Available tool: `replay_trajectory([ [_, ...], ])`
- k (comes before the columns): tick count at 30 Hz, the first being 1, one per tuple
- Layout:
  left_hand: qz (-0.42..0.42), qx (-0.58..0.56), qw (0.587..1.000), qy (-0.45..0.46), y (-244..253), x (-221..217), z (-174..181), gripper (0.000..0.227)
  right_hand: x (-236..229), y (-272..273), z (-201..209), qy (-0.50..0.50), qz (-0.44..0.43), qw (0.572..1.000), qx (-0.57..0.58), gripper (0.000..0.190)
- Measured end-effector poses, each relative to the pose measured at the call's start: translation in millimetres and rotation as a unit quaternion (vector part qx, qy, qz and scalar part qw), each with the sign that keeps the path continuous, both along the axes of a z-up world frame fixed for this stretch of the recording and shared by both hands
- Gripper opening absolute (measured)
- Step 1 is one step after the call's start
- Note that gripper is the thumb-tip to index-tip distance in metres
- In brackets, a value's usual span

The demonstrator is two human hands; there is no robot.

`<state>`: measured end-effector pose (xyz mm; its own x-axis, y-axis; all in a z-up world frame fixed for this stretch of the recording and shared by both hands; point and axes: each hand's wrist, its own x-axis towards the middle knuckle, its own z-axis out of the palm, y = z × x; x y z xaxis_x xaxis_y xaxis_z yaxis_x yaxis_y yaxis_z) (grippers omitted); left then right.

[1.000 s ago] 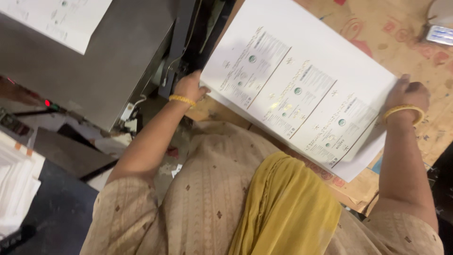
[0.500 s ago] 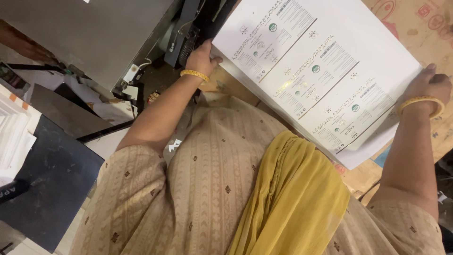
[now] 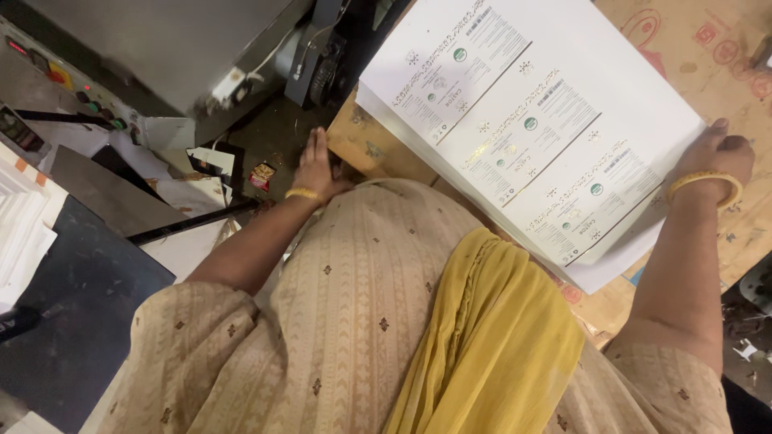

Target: The person repeatedly picks up large printed sheets from a table, feeds them into a machine, and retrieves them from the output side. The person handles the sheets one at a time in a continuous loop.

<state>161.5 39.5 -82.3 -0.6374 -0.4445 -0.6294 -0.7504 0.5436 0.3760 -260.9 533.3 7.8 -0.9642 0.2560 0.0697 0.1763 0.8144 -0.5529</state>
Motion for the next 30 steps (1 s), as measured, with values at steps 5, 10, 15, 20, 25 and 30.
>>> replay_trajectory([
  [5,-0.104,-0.031,0.986,-0.124,-27,50,-17,0.097,-7,8,-12,0.001,0.003,0.999,0.032,0.043],
  [10,-0.089,0.089,0.970,-0.210,-51,67,-4,0.066,-11,19,-22,0.059,0.028,0.993,0.100,0.038],
  [15,-0.175,0.065,0.974,-0.129,-79,54,-24,0.041,0,15,-16,0.234,0.101,0.961,0.111,0.024],
  [20,-0.159,0.038,0.985,-0.056,-136,60,-88,0.038,-13,-64,-4,0.292,0.198,0.932,-0.086,0.050],
  [25,-0.133,0.024,0.990,-0.031,-217,89,-138,0.040,-17,-253,11,0.275,0.410,0.869,-0.003,0.021],
  [30,-0.065,0.028,0.997,-0.038,-277,119,-157,0.038,46,-466,59,0.130,0.568,0.812,-0.033,0.018],
])
